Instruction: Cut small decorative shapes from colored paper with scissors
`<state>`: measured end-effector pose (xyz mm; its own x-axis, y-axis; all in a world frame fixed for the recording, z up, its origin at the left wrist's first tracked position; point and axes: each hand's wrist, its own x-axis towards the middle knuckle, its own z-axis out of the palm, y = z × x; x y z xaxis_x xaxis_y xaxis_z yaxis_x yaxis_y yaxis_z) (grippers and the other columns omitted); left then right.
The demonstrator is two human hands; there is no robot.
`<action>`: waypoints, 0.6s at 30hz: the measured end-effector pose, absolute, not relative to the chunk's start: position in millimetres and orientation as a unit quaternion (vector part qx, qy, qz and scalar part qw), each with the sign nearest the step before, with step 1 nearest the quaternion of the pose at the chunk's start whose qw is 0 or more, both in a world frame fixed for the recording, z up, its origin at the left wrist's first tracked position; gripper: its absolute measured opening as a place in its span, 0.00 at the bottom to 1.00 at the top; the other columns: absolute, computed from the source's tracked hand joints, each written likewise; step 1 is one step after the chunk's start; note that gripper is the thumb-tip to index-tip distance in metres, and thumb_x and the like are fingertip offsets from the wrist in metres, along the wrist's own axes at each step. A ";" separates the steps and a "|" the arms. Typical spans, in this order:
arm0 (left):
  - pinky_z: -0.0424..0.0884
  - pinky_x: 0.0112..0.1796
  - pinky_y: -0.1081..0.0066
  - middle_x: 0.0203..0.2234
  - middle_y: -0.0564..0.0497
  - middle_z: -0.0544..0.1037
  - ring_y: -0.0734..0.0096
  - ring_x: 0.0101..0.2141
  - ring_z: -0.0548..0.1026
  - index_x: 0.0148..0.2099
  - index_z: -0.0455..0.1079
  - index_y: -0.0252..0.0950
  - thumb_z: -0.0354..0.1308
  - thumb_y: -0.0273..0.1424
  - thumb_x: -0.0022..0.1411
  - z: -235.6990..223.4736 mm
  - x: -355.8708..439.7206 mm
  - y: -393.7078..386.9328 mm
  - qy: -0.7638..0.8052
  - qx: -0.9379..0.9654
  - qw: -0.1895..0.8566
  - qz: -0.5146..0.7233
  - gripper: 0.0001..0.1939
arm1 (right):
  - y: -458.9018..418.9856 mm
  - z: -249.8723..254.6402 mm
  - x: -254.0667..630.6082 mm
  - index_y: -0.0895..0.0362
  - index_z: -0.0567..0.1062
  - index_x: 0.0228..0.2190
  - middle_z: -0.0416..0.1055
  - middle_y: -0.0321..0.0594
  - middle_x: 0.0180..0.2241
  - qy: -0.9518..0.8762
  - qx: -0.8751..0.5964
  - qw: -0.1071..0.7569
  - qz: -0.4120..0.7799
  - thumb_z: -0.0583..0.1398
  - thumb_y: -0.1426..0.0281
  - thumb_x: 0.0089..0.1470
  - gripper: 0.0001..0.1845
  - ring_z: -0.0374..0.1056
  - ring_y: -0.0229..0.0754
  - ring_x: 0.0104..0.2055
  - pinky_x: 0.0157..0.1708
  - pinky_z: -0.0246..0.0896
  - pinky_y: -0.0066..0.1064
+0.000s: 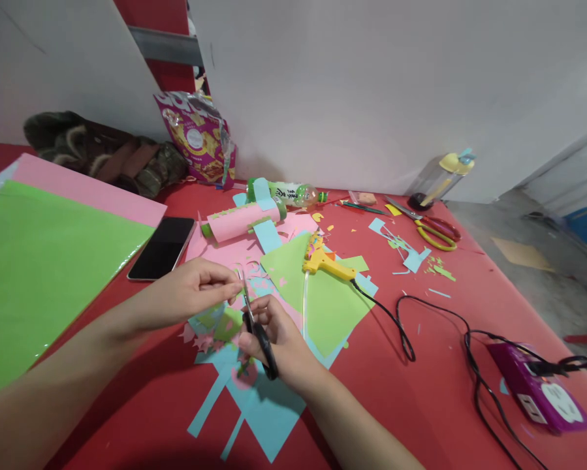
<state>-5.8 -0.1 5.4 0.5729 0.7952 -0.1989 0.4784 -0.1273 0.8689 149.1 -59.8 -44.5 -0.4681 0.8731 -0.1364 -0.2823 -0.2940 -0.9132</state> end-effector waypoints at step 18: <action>0.54 0.21 0.78 0.17 0.56 0.65 0.81 0.20 0.60 0.20 0.62 0.32 0.48 0.32 0.55 -0.9 7.5 -9.2 0.442 0.636 0.564 0.286 0.14 | -61.6 -51.0 151.8 0.54 0.56 0.33 0.62 0.34 0.27 -0.430 -0.272 0.427 0.748 0.59 0.56 0.43 0.22 0.60 0.34 0.24 0.24 0.56 0.28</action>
<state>7.5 -9.2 -0.9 0.4449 0.8853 -0.1353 0.2396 0.0280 0.9705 151.8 -61.6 -51.0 -0.4879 0.8720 -0.0392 -0.4040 -0.2654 -0.8754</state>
